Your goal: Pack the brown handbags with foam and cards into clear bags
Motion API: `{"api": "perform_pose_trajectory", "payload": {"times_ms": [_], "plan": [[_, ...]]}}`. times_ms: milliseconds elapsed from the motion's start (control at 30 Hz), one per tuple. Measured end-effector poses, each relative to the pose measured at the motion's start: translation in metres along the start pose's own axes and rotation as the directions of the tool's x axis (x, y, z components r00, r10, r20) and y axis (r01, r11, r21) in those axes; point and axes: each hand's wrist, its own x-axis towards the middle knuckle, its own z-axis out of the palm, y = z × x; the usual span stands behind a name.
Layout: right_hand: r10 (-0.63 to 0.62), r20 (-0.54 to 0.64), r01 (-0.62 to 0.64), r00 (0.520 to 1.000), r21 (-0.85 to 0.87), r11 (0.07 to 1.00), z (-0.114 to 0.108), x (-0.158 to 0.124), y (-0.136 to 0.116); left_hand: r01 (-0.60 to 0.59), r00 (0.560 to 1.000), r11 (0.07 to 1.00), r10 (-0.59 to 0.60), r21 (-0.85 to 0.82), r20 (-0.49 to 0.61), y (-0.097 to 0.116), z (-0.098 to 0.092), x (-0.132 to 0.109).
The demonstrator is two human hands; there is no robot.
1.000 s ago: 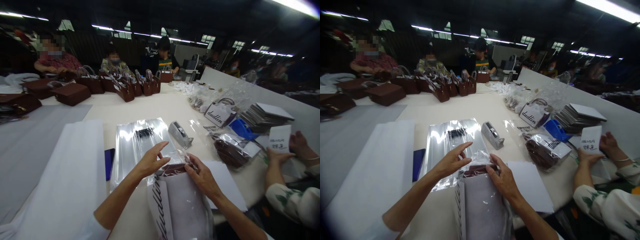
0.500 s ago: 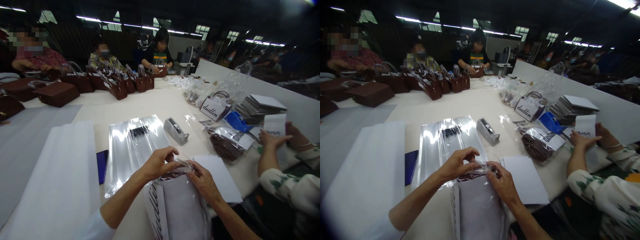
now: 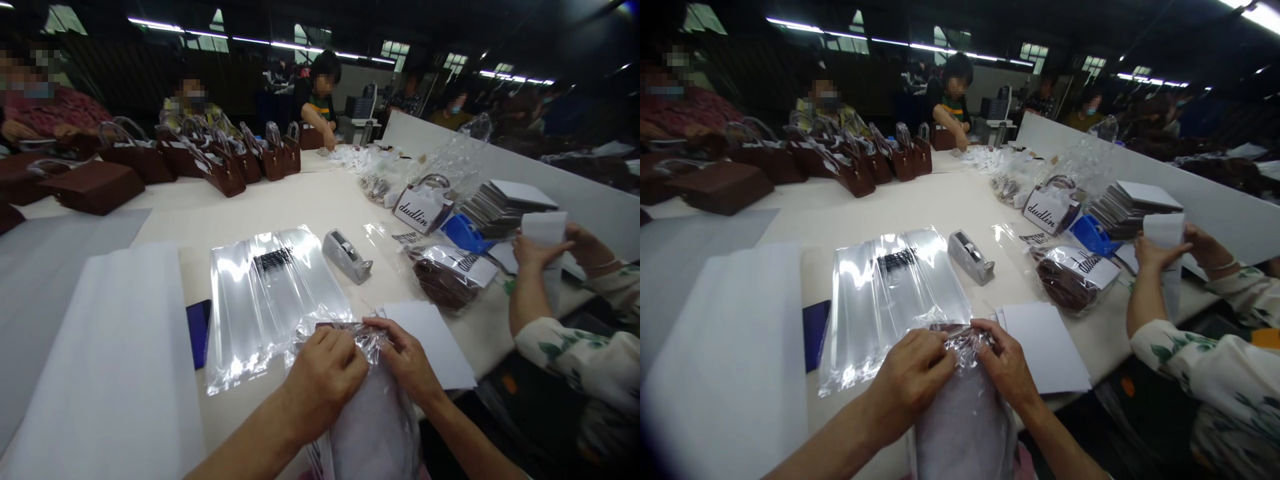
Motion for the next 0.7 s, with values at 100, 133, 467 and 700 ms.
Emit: {"api": "perform_pose_trajectory", "payload": {"times_ms": [100, 133, 467, 700], "plan": [[-0.012, 0.032, 0.012, 0.999, 0.023, 1.000, -0.001, -0.002, 0.000, -0.078, 0.993, 0.996, 0.074, -0.035, -0.093, 0.001, 0.001, -0.013], [-0.021, 0.041, 0.020, 0.999, 0.040, 0.999, -0.001, -0.003, -0.001, -0.092, 0.991, 0.995, 0.086, -0.050, -0.102, 0.000, 0.001, -0.016], [0.042, 0.060, -0.040, 0.997, -0.037, 0.999, 0.002, -0.004, -0.001, -0.055, 0.994, 0.992, 0.064, -0.110, 0.084, -0.004, -0.002, -0.033], [0.009, -0.143, -0.022, 0.990, -0.089, 0.996, -0.039, 0.074, 0.007, -0.020, 0.996, 0.989, 0.033, -0.148, 0.085, -0.006, 0.000, -0.039]]}}
